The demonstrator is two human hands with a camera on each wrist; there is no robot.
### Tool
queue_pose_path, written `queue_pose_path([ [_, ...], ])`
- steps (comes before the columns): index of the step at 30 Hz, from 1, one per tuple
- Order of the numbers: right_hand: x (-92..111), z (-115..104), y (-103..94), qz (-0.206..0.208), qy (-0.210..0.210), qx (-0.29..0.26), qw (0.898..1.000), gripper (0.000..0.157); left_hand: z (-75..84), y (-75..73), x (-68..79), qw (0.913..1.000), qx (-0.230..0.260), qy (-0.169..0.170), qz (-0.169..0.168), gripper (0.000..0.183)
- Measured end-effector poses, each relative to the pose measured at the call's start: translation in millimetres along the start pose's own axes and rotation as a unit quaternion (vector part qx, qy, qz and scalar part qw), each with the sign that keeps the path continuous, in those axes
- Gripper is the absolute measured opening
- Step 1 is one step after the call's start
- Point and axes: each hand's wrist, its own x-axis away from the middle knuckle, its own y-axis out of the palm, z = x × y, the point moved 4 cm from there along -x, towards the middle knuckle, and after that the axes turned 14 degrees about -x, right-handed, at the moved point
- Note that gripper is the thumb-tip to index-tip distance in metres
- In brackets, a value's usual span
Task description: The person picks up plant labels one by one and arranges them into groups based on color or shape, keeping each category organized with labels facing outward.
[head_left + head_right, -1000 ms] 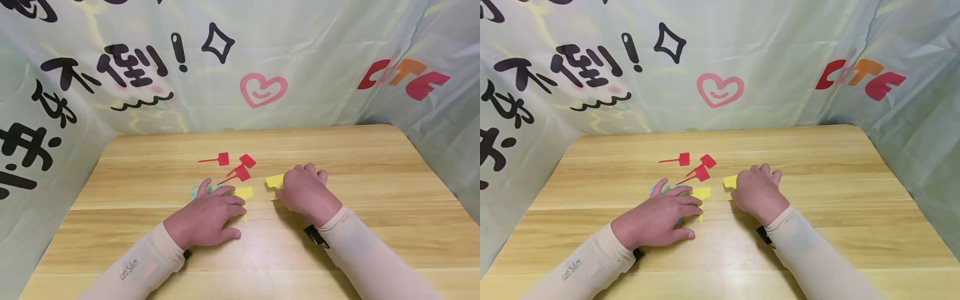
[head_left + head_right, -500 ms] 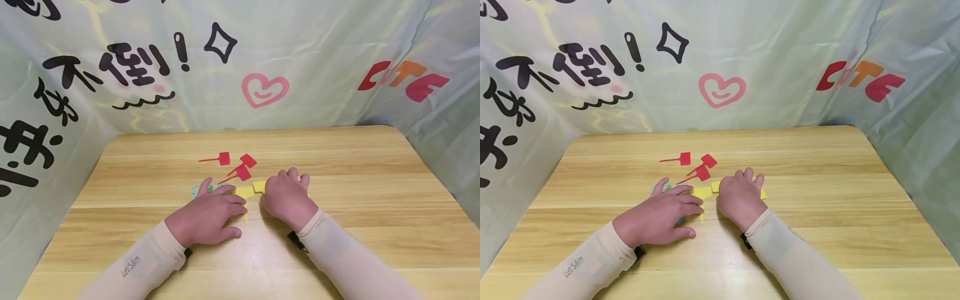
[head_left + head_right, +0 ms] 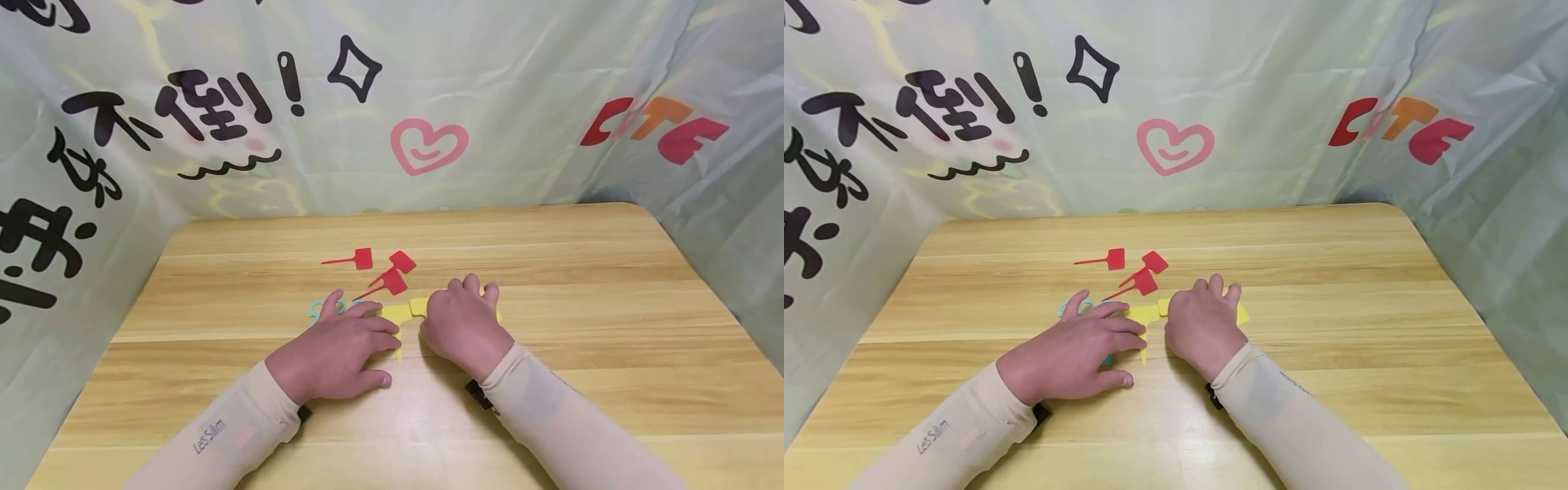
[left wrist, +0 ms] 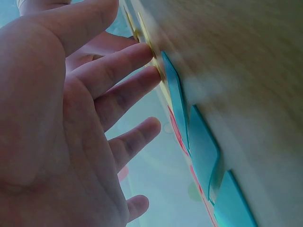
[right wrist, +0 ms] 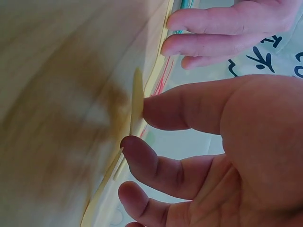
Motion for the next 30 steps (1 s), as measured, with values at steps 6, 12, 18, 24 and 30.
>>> queue_pose_path([
  [6, 2.1, 3.4, -1.4, -0.007, 0.003, 0.015, 1.000, 0.029, -0.2, 0.4, -0.7, 1.0000, 0.003, 0.001, 0.004, 0.043],
  [12, 2.8, 3.1, -2.5, -0.027, 0.010, 0.016, 0.999, 0.027, -0.4, -0.3, -0.2, 1.0000, 0.005, 0.001, 0.004, 0.043],
  [18, 3.1, 1.5, -2.2, -0.034, 0.009, 0.012, 0.999, 0.025, -0.4, -0.4, -0.6, 1.0000, 0.005, 0.000, 0.001, 0.044],
  [24, 2.5, 2.4, -0.6, -0.034, 0.010, 0.015, 0.999, 0.025, 0.0, -0.4, -1.2, 1.0000, 0.003, 0.002, 0.005, 0.044],
  [30, 1.9, 1.6, 1.3, -0.029, 0.000, 0.015, 0.999, 0.025, 0.5, -0.9, -0.7, 0.9999, 0.003, 0.003, 0.009, 0.044],
])
